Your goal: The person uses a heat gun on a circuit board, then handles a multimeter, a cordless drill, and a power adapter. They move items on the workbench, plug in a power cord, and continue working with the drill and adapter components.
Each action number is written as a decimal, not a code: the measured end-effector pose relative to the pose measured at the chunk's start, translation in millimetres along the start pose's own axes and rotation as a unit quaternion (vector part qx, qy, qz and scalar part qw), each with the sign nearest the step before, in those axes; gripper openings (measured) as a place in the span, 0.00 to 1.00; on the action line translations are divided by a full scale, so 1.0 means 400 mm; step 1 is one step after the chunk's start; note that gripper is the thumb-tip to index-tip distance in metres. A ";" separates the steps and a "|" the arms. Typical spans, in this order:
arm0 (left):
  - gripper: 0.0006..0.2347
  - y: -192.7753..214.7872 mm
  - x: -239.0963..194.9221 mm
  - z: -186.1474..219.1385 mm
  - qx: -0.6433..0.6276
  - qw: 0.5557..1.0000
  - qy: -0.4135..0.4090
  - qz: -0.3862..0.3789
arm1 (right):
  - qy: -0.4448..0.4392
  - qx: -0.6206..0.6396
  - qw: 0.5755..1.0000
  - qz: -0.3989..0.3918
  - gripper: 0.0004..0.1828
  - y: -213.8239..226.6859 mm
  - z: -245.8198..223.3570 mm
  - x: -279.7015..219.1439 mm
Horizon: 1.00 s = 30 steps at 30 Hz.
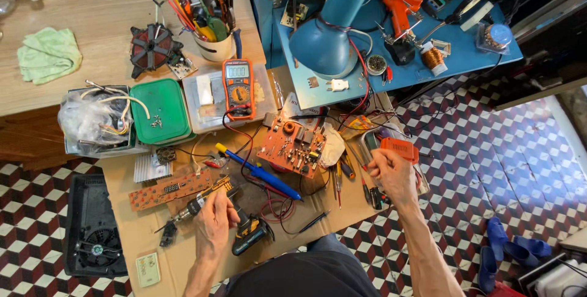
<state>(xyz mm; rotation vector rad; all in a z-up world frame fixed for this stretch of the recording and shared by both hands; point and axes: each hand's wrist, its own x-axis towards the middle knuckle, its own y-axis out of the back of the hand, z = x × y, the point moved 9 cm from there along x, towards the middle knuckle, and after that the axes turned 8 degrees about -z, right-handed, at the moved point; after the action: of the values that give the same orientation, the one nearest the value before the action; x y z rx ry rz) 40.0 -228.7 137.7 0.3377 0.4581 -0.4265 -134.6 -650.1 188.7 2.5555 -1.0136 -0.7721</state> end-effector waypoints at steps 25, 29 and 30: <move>0.22 -0.363 -0.140 0.057 -0.099 0.984 -0.024 0.143 | 0.155 0.075 0.981 -0.093 0.16 0.139 -0.115 0.377; 0.19 -0.366 -0.120 0.060 -0.060 0.987 -0.007 0.152 | 0.109 0.003 0.982 -0.154 0.22 0.065 -0.055 0.300; 0.18 -0.364 -0.112 0.061 -0.067 0.986 -0.005 0.154 | 0.102 -0.002 0.980 -0.171 0.23 0.041 -0.046 0.282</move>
<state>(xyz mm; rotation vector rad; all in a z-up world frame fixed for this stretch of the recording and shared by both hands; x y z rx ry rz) -55.7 -349.2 148.7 0.2699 0.4142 -0.0949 -64.1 -739.4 168.8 2.7735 -0.5150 -0.5708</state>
